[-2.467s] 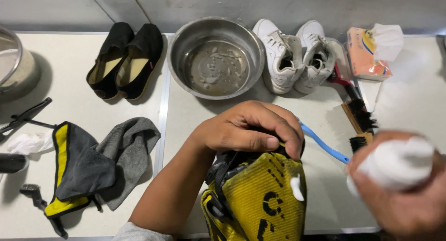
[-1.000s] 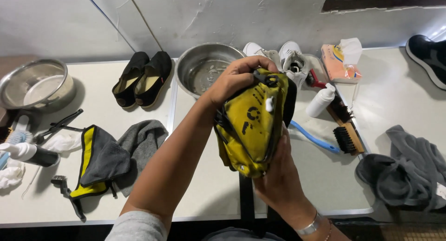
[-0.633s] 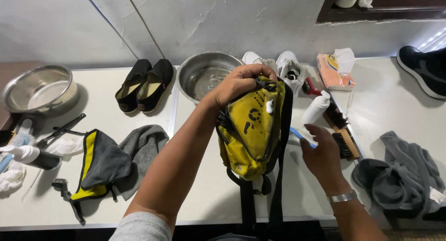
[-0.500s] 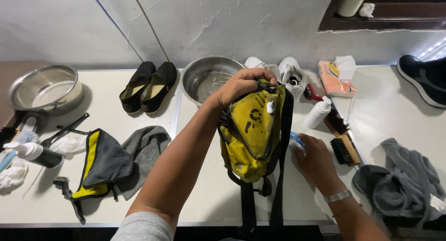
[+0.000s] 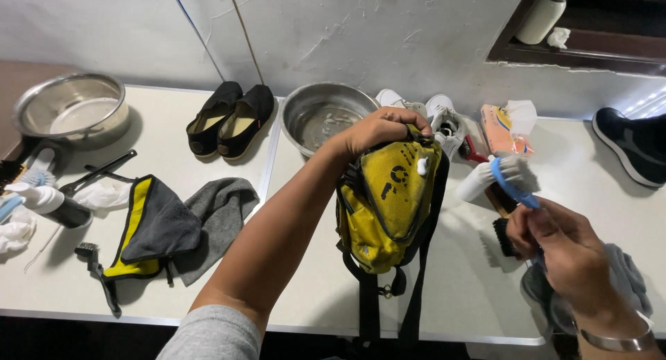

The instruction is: Scrubbing and wiping a yellow bag clean using a brush, cleaning solution, and a cloth.

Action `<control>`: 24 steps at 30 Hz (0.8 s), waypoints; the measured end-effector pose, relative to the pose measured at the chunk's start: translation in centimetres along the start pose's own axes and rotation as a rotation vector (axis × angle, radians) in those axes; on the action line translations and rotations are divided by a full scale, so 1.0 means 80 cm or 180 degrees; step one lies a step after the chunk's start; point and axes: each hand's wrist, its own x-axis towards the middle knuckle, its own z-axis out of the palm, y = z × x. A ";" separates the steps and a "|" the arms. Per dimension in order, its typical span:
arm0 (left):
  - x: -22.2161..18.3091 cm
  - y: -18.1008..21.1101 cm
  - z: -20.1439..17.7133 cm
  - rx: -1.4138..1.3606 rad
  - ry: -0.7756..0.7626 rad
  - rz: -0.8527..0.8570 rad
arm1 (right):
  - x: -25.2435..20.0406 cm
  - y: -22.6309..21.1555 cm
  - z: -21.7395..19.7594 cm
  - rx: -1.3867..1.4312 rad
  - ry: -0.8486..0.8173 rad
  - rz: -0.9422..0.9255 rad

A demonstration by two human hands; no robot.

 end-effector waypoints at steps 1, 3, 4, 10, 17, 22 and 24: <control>0.004 -0.006 -0.001 0.0105 0.0023 -0.0004 | 0.001 -0.014 0.006 -0.0468 -0.0257 -0.0078; 0.006 -0.008 -0.001 0.0211 0.0047 0.0001 | 0.009 -0.032 0.014 -0.0944 -0.0514 -0.0160; 0.006 -0.004 0.000 0.0253 0.0069 -0.0146 | 0.016 -0.036 0.015 -0.1348 -0.0494 -0.0087; 0.003 -0.006 0.003 0.0206 0.0026 -0.0167 | 0.058 -0.040 0.029 -0.2011 -0.0699 -0.0242; -0.001 -0.003 0.004 0.0235 0.0070 -0.0158 | 0.079 -0.029 0.018 -0.2581 -0.0502 -0.1085; 0.002 -0.010 0.000 0.0331 -0.0003 -0.0100 | 0.073 -0.028 0.017 -0.2613 -0.0618 -0.0921; 0.006 -0.008 0.002 0.0407 0.0042 -0.0109 | 0.069 -0.031 0.015 -0.3059 -0.0161 -0.1140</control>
